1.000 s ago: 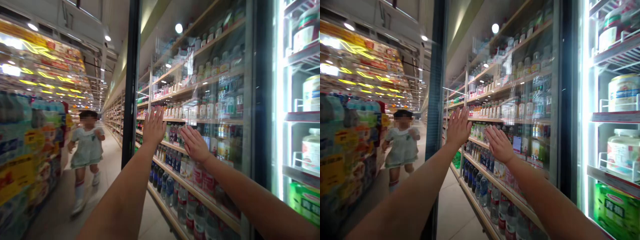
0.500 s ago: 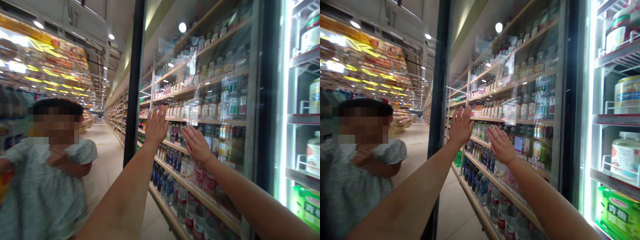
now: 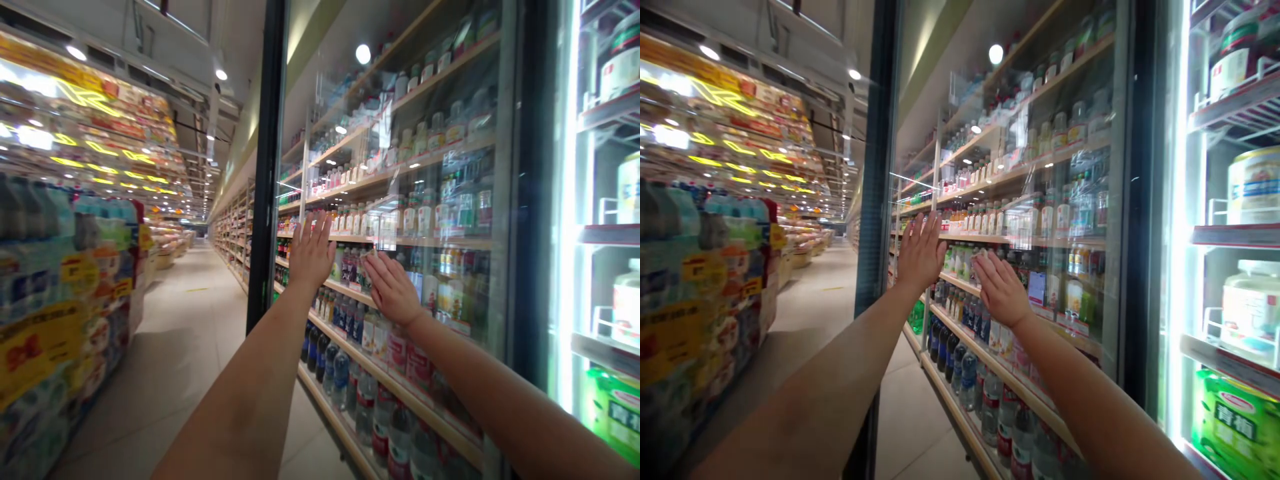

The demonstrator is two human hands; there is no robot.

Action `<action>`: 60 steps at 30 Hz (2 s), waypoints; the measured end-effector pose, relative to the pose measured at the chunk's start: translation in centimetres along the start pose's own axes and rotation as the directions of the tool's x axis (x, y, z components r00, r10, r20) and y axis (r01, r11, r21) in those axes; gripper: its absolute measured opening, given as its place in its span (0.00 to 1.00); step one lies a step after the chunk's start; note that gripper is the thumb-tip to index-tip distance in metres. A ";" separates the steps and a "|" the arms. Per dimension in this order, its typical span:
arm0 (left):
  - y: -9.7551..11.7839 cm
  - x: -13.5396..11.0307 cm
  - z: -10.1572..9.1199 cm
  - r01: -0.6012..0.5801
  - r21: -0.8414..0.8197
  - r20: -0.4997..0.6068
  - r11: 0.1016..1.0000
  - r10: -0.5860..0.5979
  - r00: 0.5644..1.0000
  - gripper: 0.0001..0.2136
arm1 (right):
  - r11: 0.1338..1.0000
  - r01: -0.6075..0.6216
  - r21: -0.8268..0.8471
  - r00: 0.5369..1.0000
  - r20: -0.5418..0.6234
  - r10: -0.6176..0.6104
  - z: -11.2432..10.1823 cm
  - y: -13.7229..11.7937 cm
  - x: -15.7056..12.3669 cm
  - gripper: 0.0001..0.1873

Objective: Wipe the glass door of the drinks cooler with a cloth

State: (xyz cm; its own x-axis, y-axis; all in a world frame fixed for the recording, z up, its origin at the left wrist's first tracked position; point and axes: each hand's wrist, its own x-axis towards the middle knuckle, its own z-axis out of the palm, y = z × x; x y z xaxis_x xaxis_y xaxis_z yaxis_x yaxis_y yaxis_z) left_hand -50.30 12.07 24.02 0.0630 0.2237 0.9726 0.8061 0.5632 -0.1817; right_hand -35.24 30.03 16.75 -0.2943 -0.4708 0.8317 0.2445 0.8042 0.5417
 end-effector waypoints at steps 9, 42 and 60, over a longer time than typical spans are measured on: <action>-0.2 -0.1 0.1 -0.003 0.024 0.013 1.000 0.003 1.000 0.27 | 0.858 -0.514 0.011 0.837 -0.213 0.504 -0.9 8.0 6.4 0.30; -0.1 -0.2 0.1 -0.009 0.011 -0.002 1.000 0.009 1.000 0.27 | 0.977 -0.209 0.049 0.974 -0.074 0.213 1.1 0.6 8.6 0.34; -0.2 -0.5 0.3 -0.018 0.012 -0.010 1.000 0.018 1.000 0.28 | 0.970 -0.238 0.046 0.961 -0.137 0.242 1.8 -0.3 7.4 0.35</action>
State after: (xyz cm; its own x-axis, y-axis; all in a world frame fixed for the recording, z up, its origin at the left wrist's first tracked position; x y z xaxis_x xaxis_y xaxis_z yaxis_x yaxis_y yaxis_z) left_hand -50.68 12.11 23.55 0.0836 0.2261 0.9705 0.7978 0.5683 -0.2011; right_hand -39.12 26.94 22.55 -0.0968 -0.3077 0.9466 0.2650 0.9087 0.3225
